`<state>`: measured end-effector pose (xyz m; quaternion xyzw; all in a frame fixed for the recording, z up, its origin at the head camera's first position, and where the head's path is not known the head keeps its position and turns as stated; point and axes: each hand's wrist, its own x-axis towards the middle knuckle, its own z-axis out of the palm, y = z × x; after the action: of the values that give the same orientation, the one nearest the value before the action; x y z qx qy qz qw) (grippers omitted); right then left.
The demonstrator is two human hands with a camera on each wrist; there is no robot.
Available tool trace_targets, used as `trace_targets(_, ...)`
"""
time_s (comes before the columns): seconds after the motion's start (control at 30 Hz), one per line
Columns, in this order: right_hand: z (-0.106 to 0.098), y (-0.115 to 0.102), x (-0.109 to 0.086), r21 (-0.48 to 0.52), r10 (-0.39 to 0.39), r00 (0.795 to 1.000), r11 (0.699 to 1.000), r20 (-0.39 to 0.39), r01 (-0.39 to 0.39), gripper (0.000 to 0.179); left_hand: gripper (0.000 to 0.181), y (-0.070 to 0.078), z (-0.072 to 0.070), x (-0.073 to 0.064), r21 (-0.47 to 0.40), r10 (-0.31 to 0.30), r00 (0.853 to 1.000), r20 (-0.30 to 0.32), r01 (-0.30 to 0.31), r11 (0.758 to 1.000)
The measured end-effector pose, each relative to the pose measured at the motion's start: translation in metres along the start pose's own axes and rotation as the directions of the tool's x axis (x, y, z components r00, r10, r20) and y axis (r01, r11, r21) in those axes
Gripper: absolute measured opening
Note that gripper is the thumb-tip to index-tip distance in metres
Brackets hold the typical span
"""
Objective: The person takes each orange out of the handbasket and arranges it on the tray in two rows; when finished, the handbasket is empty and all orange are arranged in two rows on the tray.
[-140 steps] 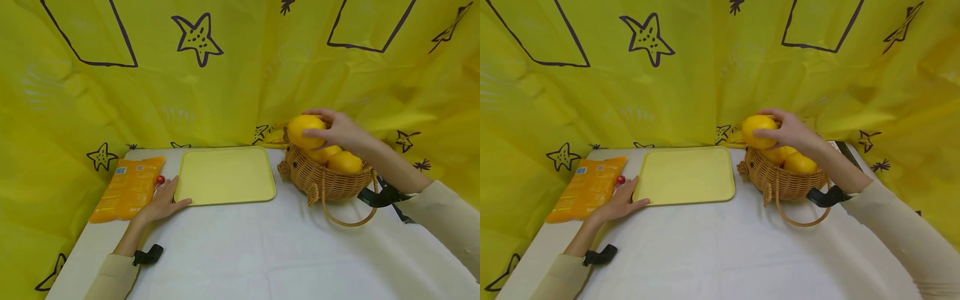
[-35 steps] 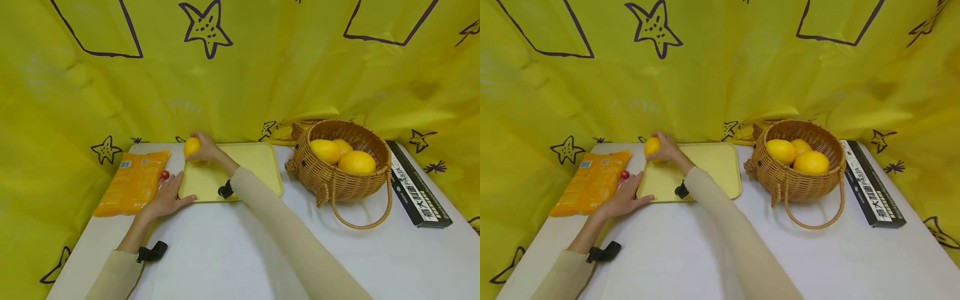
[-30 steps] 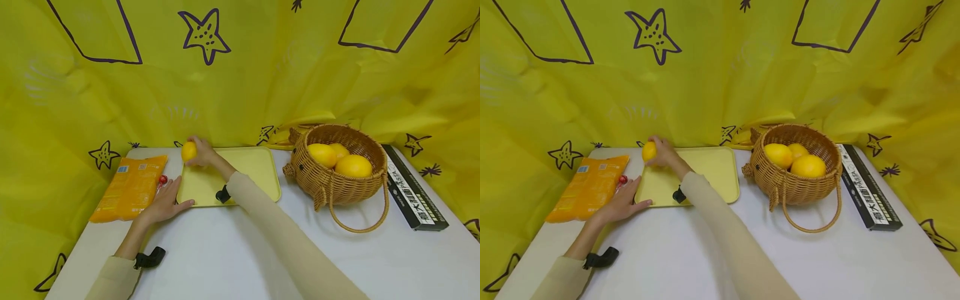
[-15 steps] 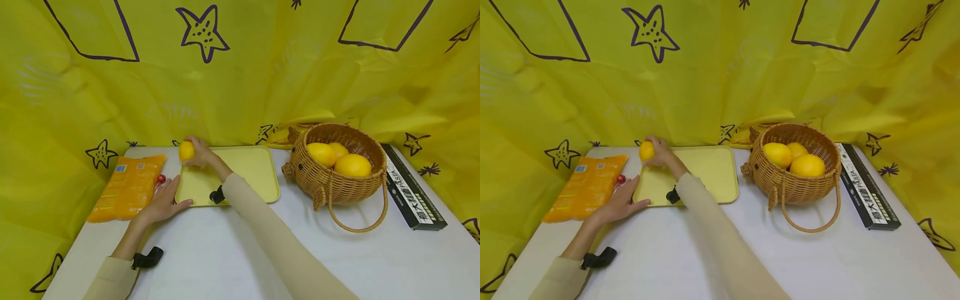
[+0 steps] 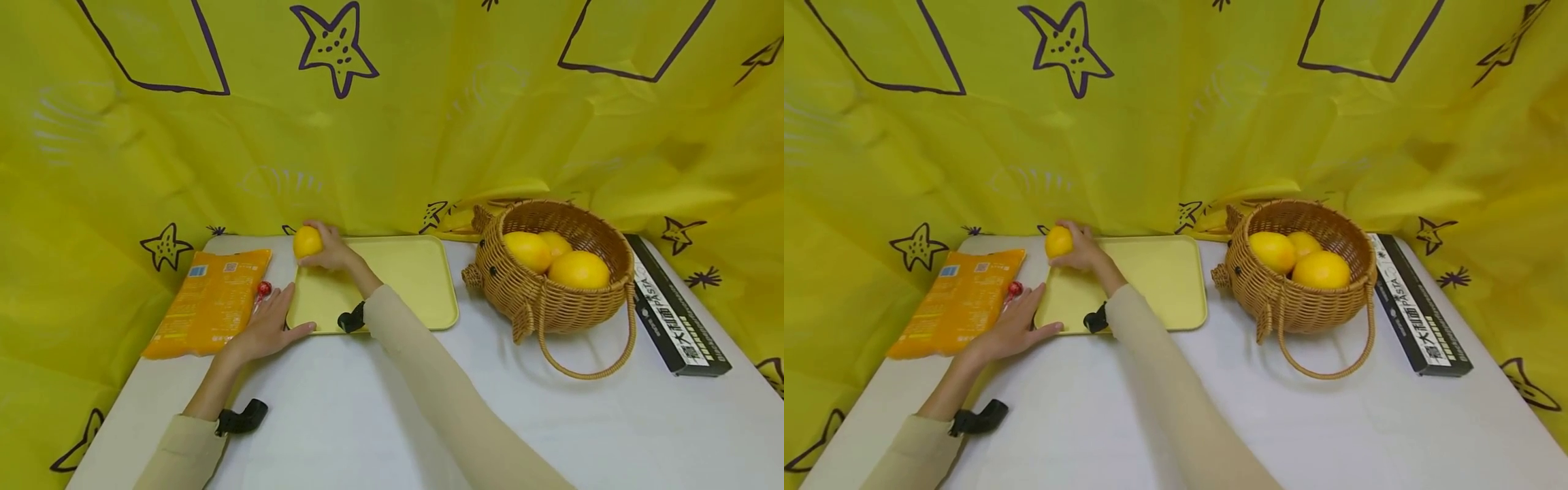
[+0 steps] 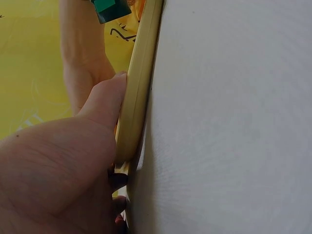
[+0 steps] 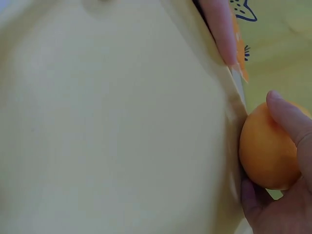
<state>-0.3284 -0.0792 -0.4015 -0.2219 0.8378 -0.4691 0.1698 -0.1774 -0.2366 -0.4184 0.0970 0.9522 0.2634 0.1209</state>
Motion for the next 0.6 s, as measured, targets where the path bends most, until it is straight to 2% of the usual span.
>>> trace_targets(0.2, -0.0006, 0.0022, 0.0, 0.06, 0.027, 1.0, 0.998, -0.012, -0.027, 0.081, 0.101, 0.002, -0.0006, 0.0012, 0.011, 0.012, 1.0, -0.002, -0.012, 1.0)
trace_targets(0.43, 0.0031, 0.005, 0.0066, 0.032, 0.018, 0.997, 0.999, -0.069, -0.016, 0.083, 0.102, 0.003, -0.0024, 0.0041, 0.01, 0.014, 1.0, -0.008, -0.014, 1.0)
trace_targets(0.6, 0.0046, 0.0051, 0.0043, 0.05, 0.021, 0.997, 0.999, -0.078, -0.017, 0.082, 0.102, 0.0021, -0.0018, 0.002, 0.009, 0.002, 1.0, 0.002, -0.002, 1.0)
